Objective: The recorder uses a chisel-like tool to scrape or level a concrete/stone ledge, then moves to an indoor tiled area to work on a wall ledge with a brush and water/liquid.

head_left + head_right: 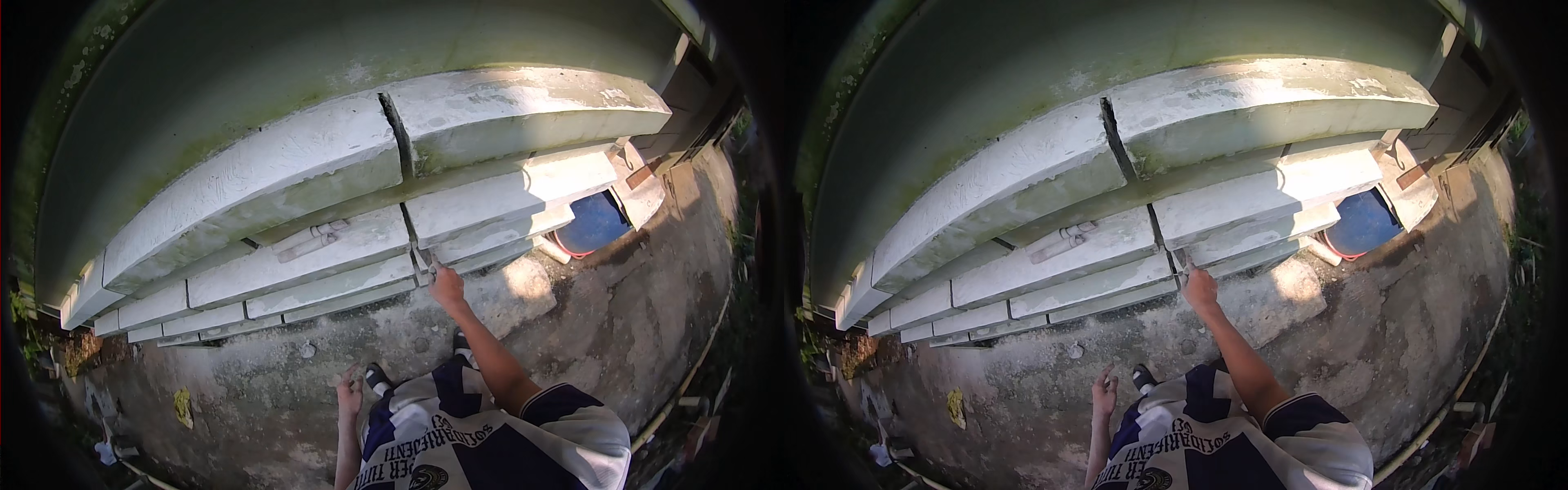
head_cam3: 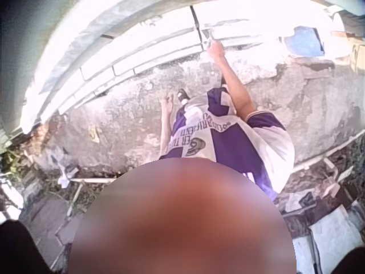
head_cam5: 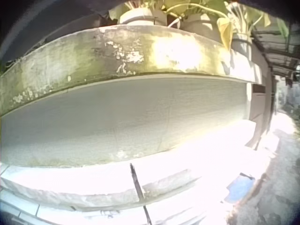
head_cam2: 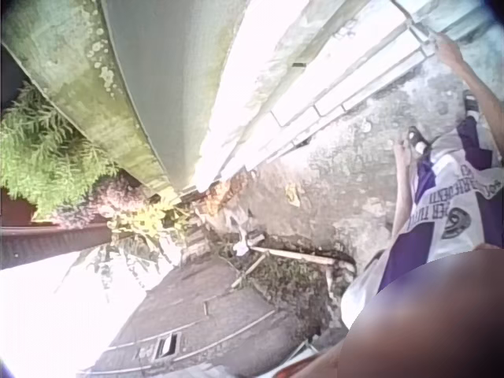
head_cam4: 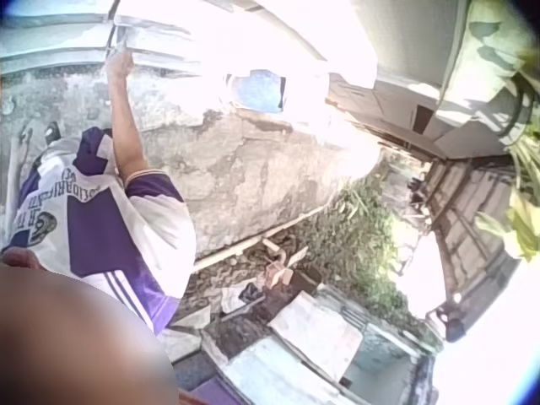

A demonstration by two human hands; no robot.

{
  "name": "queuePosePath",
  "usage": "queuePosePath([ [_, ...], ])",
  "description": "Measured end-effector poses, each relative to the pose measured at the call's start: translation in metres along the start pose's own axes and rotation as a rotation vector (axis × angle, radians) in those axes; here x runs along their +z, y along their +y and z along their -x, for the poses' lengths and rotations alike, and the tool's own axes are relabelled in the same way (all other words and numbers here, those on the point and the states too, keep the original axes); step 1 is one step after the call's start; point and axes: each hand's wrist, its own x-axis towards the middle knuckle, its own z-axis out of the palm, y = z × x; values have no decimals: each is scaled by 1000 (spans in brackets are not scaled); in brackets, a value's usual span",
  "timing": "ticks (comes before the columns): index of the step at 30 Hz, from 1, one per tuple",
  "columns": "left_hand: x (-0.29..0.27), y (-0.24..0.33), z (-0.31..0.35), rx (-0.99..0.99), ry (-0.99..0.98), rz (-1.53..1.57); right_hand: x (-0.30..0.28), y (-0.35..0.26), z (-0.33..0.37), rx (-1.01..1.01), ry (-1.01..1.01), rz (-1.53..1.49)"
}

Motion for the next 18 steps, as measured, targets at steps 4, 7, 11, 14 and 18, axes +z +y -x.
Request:
queuePosePath([
  [4,1,7,4,38,35,-21,7,19,1,138,102,87],
  [7,2,26,5,16,12,-37,26,26,-14,216,150,41],
  [11,2,4,-6,19,-31,15,43,1,-17,96,55,-66],
  [14,-2,4,-9,32,-36,-18,42,-13,1,52,-41,-59],
  [18,3,9,-20,164,17,-50,32,-13,24,111,102,-77],
])
